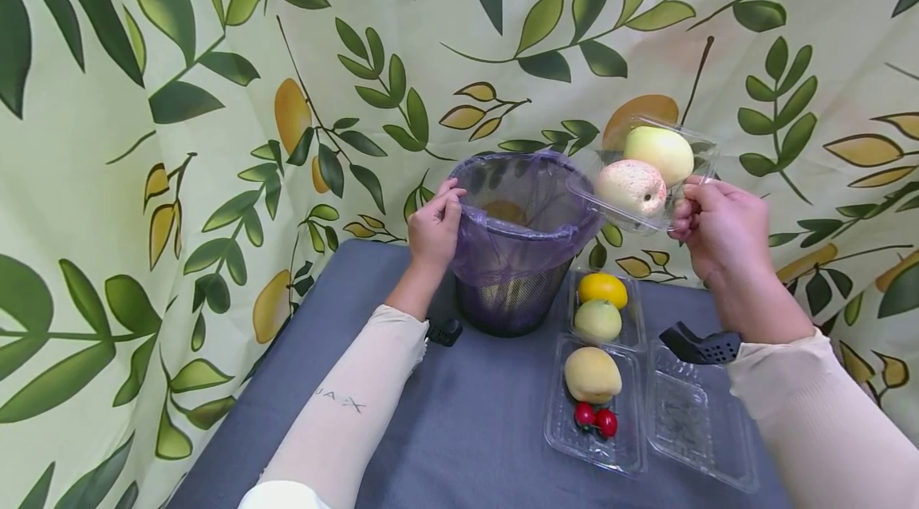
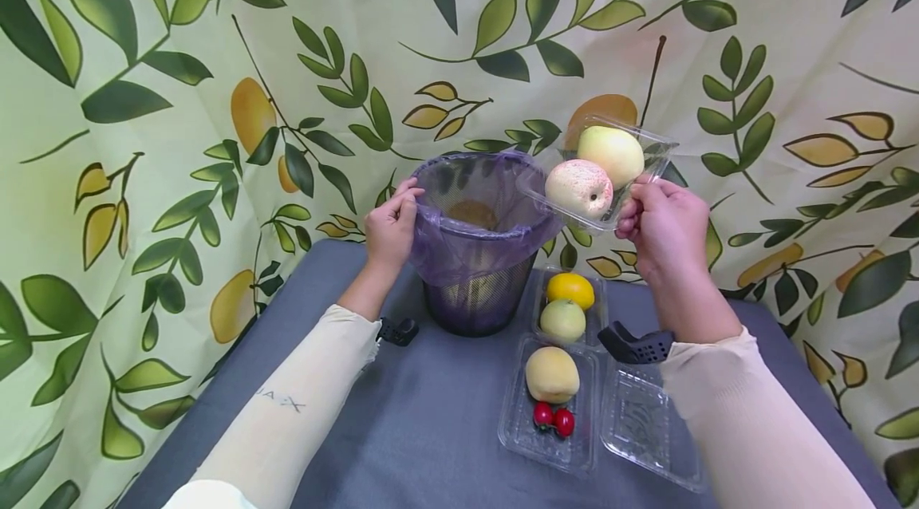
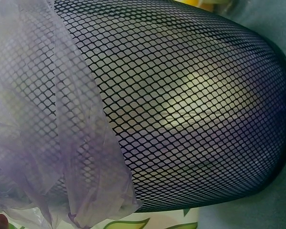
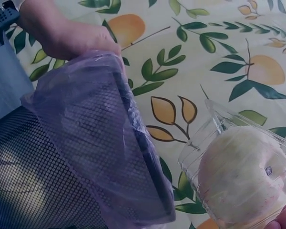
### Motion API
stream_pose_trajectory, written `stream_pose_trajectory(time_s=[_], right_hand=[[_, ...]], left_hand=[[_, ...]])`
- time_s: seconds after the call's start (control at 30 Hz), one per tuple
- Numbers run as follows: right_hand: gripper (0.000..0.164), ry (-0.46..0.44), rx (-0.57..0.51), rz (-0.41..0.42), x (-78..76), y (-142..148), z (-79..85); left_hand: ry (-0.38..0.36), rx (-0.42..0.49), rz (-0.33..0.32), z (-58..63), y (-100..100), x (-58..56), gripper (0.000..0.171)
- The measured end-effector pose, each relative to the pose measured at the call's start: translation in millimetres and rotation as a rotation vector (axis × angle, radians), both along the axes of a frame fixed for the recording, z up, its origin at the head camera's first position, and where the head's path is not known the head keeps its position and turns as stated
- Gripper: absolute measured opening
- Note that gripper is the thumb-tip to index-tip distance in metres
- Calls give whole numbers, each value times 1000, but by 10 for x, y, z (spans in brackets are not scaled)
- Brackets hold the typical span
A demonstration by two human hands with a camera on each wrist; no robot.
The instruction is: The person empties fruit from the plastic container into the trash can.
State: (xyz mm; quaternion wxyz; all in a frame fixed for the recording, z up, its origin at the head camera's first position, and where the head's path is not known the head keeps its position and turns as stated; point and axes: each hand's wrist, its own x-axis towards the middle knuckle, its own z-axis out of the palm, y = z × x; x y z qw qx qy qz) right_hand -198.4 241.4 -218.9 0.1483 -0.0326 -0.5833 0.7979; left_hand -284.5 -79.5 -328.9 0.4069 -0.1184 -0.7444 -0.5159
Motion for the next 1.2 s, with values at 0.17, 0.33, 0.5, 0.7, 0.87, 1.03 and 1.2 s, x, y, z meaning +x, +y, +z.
stream_pose_trajectory(time_s=[0.17,0.33,0.5,0.7,0.87,1.03,1.2], right_hand=[[20,-15,28,-12,-49,-111,-7],[18,0,-12,3,-127,-234,-18],[15,-5,-2,-3,-178,-342,-39],[13,-9,49,-38,-221,-469,-77],[15,-7,137,-82,-272,-575,-93],[18,-9,200,-112,-322,-652,-101],[15,1,228,-121,-388,-730,-111]], left_hand=[[7,2,-2,-3,5,-2,32],[1,4,-1,2,1,10,32],[-2,5,-6,1,3,18,32],[-17,18,-27,-1,-1,17,33],[-24,10,-22,-1,2,20,33],[-23,6,-11,1,6,23,33],[-17,6,-5,1,8,22,32]])
